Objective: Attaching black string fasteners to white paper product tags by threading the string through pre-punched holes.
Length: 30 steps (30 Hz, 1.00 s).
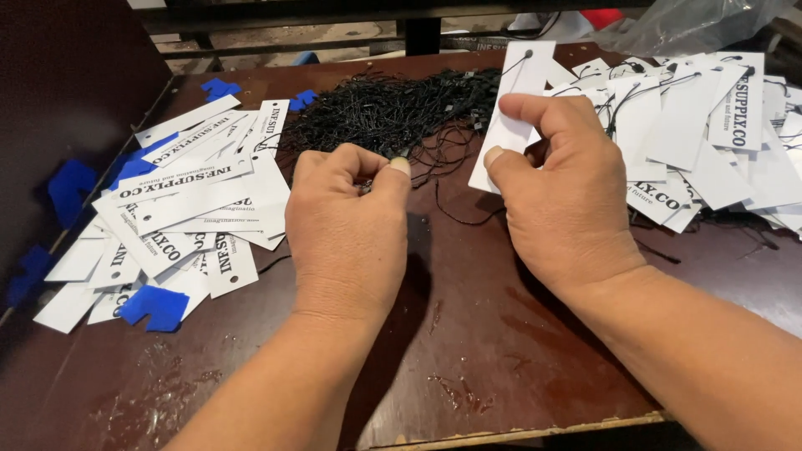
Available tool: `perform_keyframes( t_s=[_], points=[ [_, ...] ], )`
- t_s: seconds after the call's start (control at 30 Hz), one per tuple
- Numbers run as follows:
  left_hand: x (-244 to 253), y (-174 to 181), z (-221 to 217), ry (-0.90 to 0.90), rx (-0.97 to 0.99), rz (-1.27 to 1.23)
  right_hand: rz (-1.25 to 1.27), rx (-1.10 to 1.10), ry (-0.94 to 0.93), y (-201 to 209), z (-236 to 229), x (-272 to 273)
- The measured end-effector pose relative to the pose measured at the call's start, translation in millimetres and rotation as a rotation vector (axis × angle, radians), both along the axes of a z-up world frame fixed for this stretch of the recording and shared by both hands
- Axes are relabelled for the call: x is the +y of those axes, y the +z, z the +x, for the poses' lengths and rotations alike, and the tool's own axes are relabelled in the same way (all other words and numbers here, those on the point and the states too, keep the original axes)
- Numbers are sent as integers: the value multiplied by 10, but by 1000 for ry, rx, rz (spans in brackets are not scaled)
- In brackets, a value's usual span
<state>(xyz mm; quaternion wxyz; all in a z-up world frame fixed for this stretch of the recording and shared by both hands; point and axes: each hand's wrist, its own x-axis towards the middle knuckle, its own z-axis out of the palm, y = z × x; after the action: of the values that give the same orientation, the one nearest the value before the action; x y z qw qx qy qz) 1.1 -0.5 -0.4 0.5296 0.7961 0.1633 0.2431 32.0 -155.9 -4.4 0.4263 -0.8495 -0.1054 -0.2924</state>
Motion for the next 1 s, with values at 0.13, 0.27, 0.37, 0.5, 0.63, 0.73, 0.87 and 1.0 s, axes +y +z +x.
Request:
perform_keyframes(
  t_s=[0.13,0.27,0.37,0.5,0.63,0.73,0.87,1.0],
  points=[
    [-10,-24,0,-42,25,82,-74,-138,8,-87,71,-38],
    [-29,59,-44,-138,127,108,-75,-143,30,-68,63,-22],
    [-37,100,-62,-156,175,87,-64,-108,17,-50,53,-14],
    [-38,164,-95,-169,254,102,-67,-133,26,-4,60,-34],
    [-36,169,-108,-170,237,54,102,0,-65,149,97,-209],
    [-66,205,-112,-175,257,66,25,-189,-33,133,467,-759],
    [-50,210,-111,-176,298,131,-113,-365,126,302,589,-1218],
    [-66,272,-126,-186,363,127,-163,-166,-56,345,594,-1575]
  ],
)
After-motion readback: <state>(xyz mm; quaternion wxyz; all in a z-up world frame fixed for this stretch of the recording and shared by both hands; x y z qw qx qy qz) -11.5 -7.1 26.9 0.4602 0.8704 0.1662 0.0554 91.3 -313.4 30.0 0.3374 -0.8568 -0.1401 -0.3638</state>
